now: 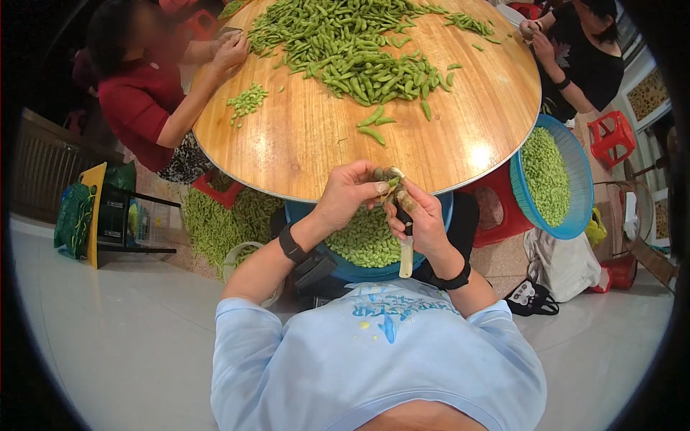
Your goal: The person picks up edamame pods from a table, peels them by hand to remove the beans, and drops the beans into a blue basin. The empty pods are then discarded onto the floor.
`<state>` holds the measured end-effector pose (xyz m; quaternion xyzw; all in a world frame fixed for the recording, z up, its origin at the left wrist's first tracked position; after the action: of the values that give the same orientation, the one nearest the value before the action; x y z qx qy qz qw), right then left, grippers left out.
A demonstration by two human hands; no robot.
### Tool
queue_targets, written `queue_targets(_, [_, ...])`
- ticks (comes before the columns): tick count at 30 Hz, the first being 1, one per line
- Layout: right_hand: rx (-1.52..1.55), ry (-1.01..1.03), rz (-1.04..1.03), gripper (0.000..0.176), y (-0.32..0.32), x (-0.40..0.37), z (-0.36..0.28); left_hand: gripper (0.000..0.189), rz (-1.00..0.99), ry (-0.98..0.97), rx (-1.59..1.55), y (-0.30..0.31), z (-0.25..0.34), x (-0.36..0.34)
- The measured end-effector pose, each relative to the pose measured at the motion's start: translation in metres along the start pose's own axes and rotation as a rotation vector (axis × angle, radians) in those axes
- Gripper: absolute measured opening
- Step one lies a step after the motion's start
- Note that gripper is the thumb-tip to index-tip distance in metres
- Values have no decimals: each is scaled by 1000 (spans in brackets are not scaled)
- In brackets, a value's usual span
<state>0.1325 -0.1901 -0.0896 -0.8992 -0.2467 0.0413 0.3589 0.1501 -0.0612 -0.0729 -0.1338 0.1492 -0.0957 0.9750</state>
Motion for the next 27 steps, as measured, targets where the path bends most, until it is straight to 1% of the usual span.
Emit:
queue_targets(3, [82,-26,-20,41,-3,-2,-1,14,5,-11,-19,-2,3,-2])
queue_targets(5, [3,-7,-8,40,-2,-3,-2,15,19,-12,-26,-1,4,-3])
queue_targets(8, [8,-19,-7,40,-4,-3,-3,16,-14,-16,4,0,3,-4])
queue_targets(11, [-44,-15,5,39,-2,-3,0,17,20,-68,23,2,3,-6])
queue_targets(12, [-44,-16,3,39,-1,-2,1,18,22,-85,4,3,2,-6])
queue_targets(14, [-164,23,9,38,0,-1,1,19,26,-104,-15,2,2,-8])
queue_targets(16, [-191,35,12,37,1,0,0,22,6,-167,-41,-1,5,-9])
queue_targets(18, [-218,47,16,36,-1,1,-5,23,-3,-134,-105,0,4,-8])
queue_targets(20, [-2,-74,21,32,-10,2,-8,23,-15,-103,-169,2,6,-6])
queue_targets(21, [-3,-74,19,32,-9,2,-11,21,-125,13,-319,-2,1,-4])
queue_targets(22, [116,-144,-27,31,-11,-1,-9,20,-233,131,-471,-7,-4,-6])
queue_targets(23, [237,-213,-73,30,-14,-3,-7,20,-230,131,-472,-5,-6,-6])
queue_targets(24, [237,-214,-73,30,-13,-5,-5,19,-328,160,-549,-10,-9,-7])
queue_targets(25, [316,-242,-99,30,-15,-8,-2,18,-430,187,-624,-16,-9,-8])
queue_targets(26, [396,-268,-127,31,-17,-11,0,18,-433,185,-621,-16,-9,-8])
queue_targets(27, [397,-279,-105,31,-15,-11,0,18,-356,206,-544,-15,-10,-10])
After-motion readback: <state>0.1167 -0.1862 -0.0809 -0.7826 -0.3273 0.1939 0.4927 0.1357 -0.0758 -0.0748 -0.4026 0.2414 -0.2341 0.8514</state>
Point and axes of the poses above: each hand's wrist, its own x-axis towards the middle knuckle, its own y-axis out of the back of the hand, z = x × y, the point moved 7 cm from there along x, towards the middle knuckle, and after that the axes turned 8 degrees about y, right-handed, at the moved point
